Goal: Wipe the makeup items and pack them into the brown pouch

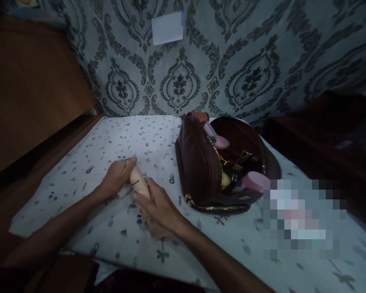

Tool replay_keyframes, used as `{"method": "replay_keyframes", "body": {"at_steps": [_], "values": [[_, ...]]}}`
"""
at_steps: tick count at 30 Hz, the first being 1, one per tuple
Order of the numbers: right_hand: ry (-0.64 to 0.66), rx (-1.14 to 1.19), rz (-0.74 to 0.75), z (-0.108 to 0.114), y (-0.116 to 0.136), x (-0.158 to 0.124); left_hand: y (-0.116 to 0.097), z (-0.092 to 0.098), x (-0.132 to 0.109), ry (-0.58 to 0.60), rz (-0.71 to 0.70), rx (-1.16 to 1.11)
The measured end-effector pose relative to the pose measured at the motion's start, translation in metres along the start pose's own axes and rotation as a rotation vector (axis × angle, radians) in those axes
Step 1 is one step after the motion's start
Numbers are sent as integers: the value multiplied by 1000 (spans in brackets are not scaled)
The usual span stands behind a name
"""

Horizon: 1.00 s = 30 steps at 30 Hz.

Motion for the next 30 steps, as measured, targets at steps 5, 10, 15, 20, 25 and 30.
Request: {"method": "replay_keyframes", "body": {"at_steps": [5, 10, 15, 20, 25, 30], "values": [[-27, -3, -48, 5, -2, 1, -1, 4, -2, -39, -118, -75], [-42, 114, -119, 10, -5, 4, -4, 9, -4, -93, -179, -110], [23, 200, -173, 10, -8, 6, -18, 7, -7, -8, -422, -194], [105, 244, -158, 7, -6, 6, -9, -5, -5, 256, -320, -330], [154, 261, -142, 5, -2, 4, -5, -9, -5, 425, -265, -368], [234, 262, -133, -1, -1, 1, -1, -14, -4, 393, -212, -442]]}}
Point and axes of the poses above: each hand's wrist, its own x-axis towards the middle knuckle, its own z-axis out of the back of the hand, y = z × x, the point moved 7 cm from there along x, towards the middle knuckle, and after that the axes turned 4 degrees about -z, right-handed, at the moved point
